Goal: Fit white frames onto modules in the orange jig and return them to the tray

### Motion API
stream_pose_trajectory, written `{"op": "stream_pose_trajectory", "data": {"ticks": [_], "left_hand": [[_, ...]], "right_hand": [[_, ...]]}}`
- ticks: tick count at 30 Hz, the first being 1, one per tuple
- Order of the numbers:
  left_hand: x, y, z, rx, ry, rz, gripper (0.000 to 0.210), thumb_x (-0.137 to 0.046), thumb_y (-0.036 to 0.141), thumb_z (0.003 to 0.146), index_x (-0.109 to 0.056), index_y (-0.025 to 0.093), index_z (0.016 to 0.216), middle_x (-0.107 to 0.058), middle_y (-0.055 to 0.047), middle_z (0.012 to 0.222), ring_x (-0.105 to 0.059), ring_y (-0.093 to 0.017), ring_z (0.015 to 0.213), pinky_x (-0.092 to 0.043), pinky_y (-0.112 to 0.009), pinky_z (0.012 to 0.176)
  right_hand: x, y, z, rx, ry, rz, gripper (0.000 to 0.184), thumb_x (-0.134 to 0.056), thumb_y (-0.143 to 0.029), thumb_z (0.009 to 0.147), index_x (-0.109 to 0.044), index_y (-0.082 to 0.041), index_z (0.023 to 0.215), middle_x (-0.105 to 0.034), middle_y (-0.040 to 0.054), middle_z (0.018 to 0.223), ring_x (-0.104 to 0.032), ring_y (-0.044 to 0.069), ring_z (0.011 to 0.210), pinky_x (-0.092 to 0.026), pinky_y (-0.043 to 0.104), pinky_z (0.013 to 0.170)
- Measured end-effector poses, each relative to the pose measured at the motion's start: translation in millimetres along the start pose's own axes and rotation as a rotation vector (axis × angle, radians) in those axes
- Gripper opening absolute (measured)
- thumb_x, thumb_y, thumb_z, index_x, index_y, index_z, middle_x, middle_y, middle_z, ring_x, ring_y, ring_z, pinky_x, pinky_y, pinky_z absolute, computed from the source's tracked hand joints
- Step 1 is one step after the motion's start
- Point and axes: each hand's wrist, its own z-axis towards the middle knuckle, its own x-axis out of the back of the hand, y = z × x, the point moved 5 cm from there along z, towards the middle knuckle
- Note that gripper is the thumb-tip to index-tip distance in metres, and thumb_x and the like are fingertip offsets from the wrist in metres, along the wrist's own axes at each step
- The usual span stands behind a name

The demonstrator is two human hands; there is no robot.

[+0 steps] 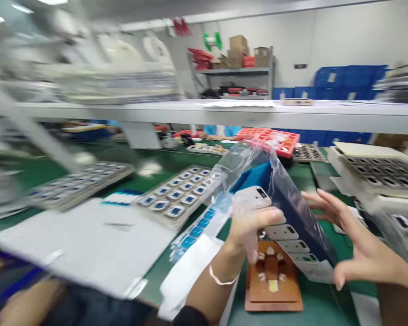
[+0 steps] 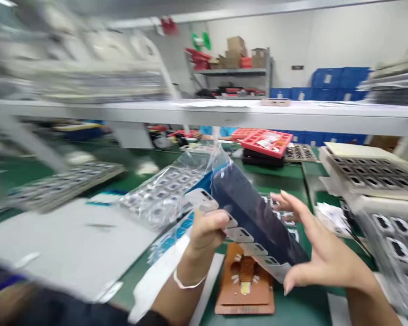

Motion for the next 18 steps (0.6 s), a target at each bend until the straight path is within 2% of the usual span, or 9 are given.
{"op": "stream_pose_trajectory", "data": {"ticks": [3, 5, 7, 9, 11, 13, 15, 16, 18], "left_hand": [[14.6, 22.7, 3.7, -0.137, 0.19, -0.073, 0.059, -0.086, 0.061, 0.045, -0.049, 0.017, 0.057, -0.04, 0.007, 0.046, -0.042, -0.005, 0.04, -0.043, -0.017, 0.038], [19.7, 29.7, 8.0, -0.193, 0.254, -0.126, 0.056, -0.088, 0.056, 0.045, -0.054, 0.017, 0.066, -0.049, 0.006, 0.055, -0.051, -0.007, 0.048, -0.051, -0.019, 0.05], [22.6, 31.6, 13.9, -0.204, 0.235, -0.14, 0.056, -0.091, 0.052, 0.046, -0.059, 0.016, 0.076, -0.058, 0.004, 0.065, -0.058, -0.009, 0.056, -0.055, -0.022, 0.059], [24.0, 34.4, 20.3, -0.224, 0.109, -0.037, 0.07, -0.091, 0.055, 0.047, -0.062, 0.017, 0.099, -0.067, -0.002, 0.084, -0.066, -0.015, 0.071, -0.058, -0.027, 0.07], [27.4, 44.8, 22.7, -0.37, -0.056, 0.135, 0.101, -0.086, 0.067, 0.05, -0.047, 0.023, 0.132, -0.065, -0.01, 0.117, -0.068, -0.025, 0.1, -0.057, -0.035, 0.086], [37.9, 62.8, 17.8, -0.63, -0.128, 0.311, 0.116, -0.07, 0.082, 0.057, -0.018, 0.033, 0.149, -0.046, -0.014, 0.146, -0.054, -0.031, 0.127, -0.053, -0.042, 0.098], [55.5, 83.0, 6.6, -0.876, -0.027, 0.504, 0.108, -0.057, 0.087, 0.065, -0.004, 0.043, 0.148, -0.026, -0.012, 0.158, -0.043, -0.031, 0.137, -0.051, -0.044, 0.1], [64.1, 91.8, 0.2, -0.941, 0.054, 0.626, 0.103, -0.062, 0.083, 0.066, -0.005, 0.048, 0.146, -0.019, -0.01, 0.16, -0.042, -0.03, 0.138, -0.052, -0.044, 0.099], [77.0, 106.6, -13.4, -0.986, 0.178, 0.827, 0.075, -0.067, 0.072, 0.074, -0.03, 0.05, 0.135, -0.016, -0.004, 0.159, -0.042, -0.029, 0.136, -0.053, -0.046, 0.098]], "right_hand": [[-31.9, 19.3, 2.2, -0.07, -0.099, -0.106, 0.091, -0.072, -0.052, 0.083, -0.021, -0.03, 0.156, -0.046, 0.0141, 0.149, -0.055, 0.033, 0.129, -0.056, 0.043, 0.098], [-51.7, 33.4, 6.6, -0.096, -0.064, -0.106, 0.079, -0.068, -0.049, 0.086, -0.03, -0.027, 0.152, -0.054, 0.0146, 0.142, -0.061, 0.032, 0.121, -0.06, 0.04, 0.092], [-68.2, 45.1, 11.4, -0.118, -0.008, -0.086, 0.074, -0.07, -0.047, 0.082, -0.04, -0.023, 0.145, -0.063, 0.0141, 0.132, -0.067, 0.032, 0.112, -0.062, 0.037, 0.086], [-77.5, 54.4, 15.5, -0.158, 0.059, -0.081, 0.068, -0.072, -0.043, 0.077, -0.046, -0.022, 0.136, -0.07, 0.012, 0.118, -0.071, 0.03, 0.102, -0.063, 0.035, 0.08], [-76.4, 60.6, 18.9, -0.184, 0.15, -0.141, 0.061, -0.071, -0.039, 0.074, -0.048, -0.022, 0.128, -0.074, 0.0081, 0.104, -0.074, 0.028, 0.089, -0.063, 0.033, 0.07], [-66.1, 59.8, 22.5, -0.105, 0.261, -0.28, 0.052, -0.068, -0.036, 0.075, -0.05, -0.023, 0.122, -0.074, 0.0063, 0.1, -0.074, 0.027, 0.083, -0.062, 0.033, 0.064], [-52.6, 53.2, 24.7, 0.064, 0.358, -0.432, 0.042, -0.065, -0.031, 0.078, -0.053, -0.024, 0.118, -0.072, 0.0078, 0.109, -0.073, 0.027, 0.091, -0.061, 0.034, 0.069], [-46.4, 49.6, 25.0, 0.147, 0.392, -0.49, 0.039, -0.063, -0.028, 0.08, -0.054, -0.024, 0.118, -0.07, 0.0091, 0.114, -0.071, 0.028, 0.098, -0.061, 0.036, 0.074], [-35.8, 44.4, 24.7, 0.253, 0.428, -0.561, 0.038, -0.06, -0.021, 0.082, -0.054, -0.023, 0.12, -0.067, 0.011, 0.122, -0.068, 0.029, 0.108, -0.059, 0.04, 0.083]]}}
